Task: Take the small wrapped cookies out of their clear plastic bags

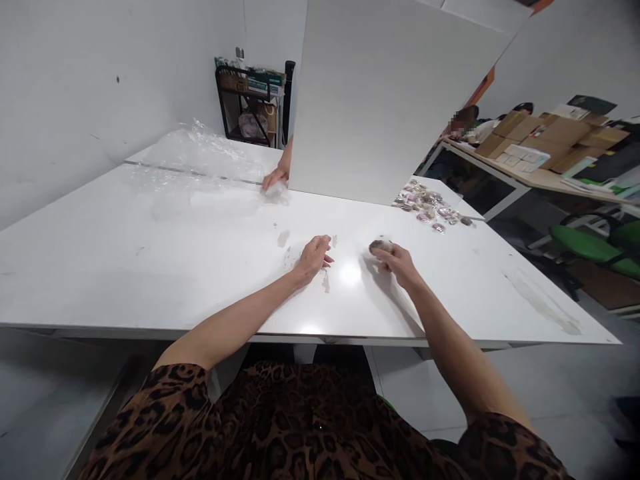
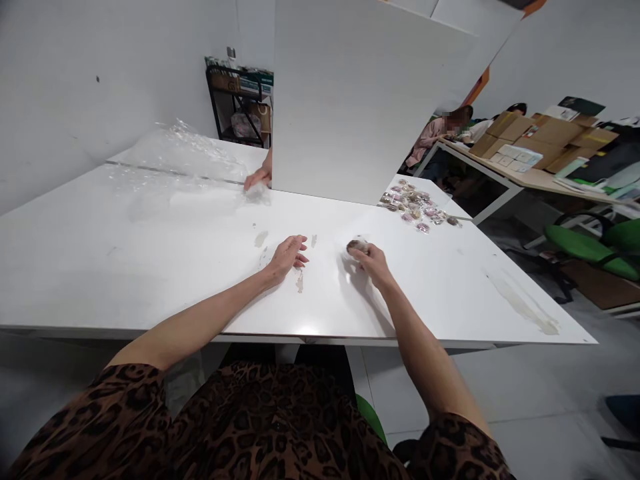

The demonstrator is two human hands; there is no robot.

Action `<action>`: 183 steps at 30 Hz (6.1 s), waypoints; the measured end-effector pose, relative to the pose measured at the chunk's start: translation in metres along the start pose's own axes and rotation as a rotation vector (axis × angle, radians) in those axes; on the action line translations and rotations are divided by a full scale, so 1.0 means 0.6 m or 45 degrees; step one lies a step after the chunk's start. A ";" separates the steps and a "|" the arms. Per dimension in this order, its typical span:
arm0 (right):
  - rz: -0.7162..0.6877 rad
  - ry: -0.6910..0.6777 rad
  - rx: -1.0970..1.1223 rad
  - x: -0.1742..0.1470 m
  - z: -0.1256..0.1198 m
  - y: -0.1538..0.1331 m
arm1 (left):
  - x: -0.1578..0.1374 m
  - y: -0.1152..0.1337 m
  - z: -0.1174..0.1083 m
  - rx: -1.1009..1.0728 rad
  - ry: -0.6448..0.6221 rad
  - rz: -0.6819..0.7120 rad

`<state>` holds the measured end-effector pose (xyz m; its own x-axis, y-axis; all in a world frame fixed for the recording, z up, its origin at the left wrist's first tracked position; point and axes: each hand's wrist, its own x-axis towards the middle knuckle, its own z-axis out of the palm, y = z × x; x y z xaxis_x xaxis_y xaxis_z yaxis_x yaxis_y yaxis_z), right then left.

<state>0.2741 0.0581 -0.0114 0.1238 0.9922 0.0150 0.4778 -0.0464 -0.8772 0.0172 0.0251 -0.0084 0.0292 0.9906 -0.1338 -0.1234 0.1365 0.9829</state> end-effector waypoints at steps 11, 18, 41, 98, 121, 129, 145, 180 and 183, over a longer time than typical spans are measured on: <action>0.320 0.395 0.524 0.210 -0.174 -0.052 | 0.017 -0.006 -0.011 0.034 -0.054 -0.029; 0.271 0.314 0.461 0.215 -0.095 -0.042 | 0.019 -0.002 -0.011 0.011 -0.064 -0.058; -0.663 -0.285 -0.747 0.232 0.411 -0.245 | -0.009 -0.009 -0.001 -0.090 0.061 0.486; -0.136 -0.567 0.869 0.020 0.116 -0.173 | 0.021 0.087 -0.100 0.356 -0.454 0.497; 0.313 -0.452 1.199 -0.010 0.190 -0.117 | 0.044 0.050 -0.070 -0.437 0.253 0.005; 0.096 -0.398 1.155 -0.015 0.190 -0.119 | 0.025 0.055 -0.049 -0.624 -0.303 -0.246; -0.113 -0.130 1.370 0.002 0.124 -0.147 | 0.037 0.039 -0.065 -0.600 -0.162 -0.330; -0.003 -0.181 0.865 -0.045 0.188 -0.132 | 0.028 0.034 -0.046 -0.365 0.536 0.565; 0.094 -0.451 0.774 -0.052 0.186 -0.141 | 0.028 0.034 -0.045 -0.444 0.497 0.611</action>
<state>0.1329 0.0441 0.0088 -0.2026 0.9717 -0.1215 -0.1041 -0.1448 -0.9840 -0.0116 0.0451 0.0062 -0.4574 0.8655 0.2040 -0.3456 -0.3844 0.8560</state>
